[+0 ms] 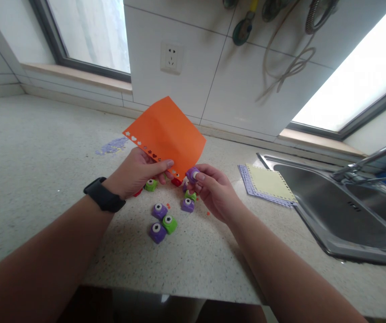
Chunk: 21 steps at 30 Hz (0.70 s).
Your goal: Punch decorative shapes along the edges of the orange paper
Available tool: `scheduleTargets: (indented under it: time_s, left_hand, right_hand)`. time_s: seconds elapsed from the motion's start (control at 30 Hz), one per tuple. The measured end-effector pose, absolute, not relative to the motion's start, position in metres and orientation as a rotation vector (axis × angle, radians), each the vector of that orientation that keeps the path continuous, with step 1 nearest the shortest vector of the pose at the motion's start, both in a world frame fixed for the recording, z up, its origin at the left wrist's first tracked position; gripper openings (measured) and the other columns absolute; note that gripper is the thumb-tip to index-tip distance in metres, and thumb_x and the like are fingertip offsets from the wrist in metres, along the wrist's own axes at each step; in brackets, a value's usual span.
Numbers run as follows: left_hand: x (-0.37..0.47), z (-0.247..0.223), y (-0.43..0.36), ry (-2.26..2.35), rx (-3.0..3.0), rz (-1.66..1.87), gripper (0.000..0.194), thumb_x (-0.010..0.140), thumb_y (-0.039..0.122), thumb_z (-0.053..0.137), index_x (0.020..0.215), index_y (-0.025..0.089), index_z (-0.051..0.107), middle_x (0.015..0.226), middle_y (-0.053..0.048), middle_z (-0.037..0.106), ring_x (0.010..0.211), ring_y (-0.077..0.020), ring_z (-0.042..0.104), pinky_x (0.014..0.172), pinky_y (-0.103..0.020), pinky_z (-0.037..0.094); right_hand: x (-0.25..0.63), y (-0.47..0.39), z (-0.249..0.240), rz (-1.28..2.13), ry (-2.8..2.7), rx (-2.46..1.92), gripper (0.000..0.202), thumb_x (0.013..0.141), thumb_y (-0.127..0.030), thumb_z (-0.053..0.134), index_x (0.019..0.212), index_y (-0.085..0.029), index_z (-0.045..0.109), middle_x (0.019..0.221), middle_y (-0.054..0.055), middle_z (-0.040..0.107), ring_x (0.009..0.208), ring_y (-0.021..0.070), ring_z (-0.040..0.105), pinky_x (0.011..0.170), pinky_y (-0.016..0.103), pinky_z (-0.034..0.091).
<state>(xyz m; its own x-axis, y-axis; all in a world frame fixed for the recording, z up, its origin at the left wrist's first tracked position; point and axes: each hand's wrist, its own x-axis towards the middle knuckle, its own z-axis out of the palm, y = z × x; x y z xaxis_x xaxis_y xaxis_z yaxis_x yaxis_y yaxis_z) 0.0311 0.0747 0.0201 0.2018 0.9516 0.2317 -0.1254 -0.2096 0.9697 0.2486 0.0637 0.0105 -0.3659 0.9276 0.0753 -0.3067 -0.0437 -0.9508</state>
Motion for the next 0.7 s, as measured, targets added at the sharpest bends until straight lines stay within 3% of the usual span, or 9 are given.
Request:
scheduleTargets:
  time_s: [0.27, 0.7]
  left_hand:
    - [0.035, 0.0227, 0.0729, 0.909, 1.428, 1.239, 0.02, 0.08, 0.031, 0.082, 0.086, 0.015, 0.071, 0.063, -0.002, 0.072, 0.057, -0.017, 0.071, 0.049, -0.023, 0.055]
    - [0.0357, 0.0239, 0.073, 0.884, 1.423, 1.221, 0.014, 0.084, 0.026, 0.078, 0.089, 0.014, 0.073, 0.066, -0.002, 0.074, 0.052, -0.0124, 0.067, 0.05, -0.021, 0.054]
  right_hand:
    - [0.2475, 0.0638, 0.008, 1.628, -1.268, -0.771, 0.02, 0.079, -0.034, 0.082, 0.091, -0.022, 0.073, 0.087, 0.001, 0.07, 0.07, 0.0126, 0.06, 0.067, 0.03, 0.048]
    - [0.2468, 0.0626, 0.0076, 1.644, -1.337, -0.763, 0.015, 0.082, -0.035, 0.08, 0.092, -0.023, 0.078, 0.088, 0.001, 0.069, 0.072, 0.013, 0.057, 0.07, 0.029, 0.045]
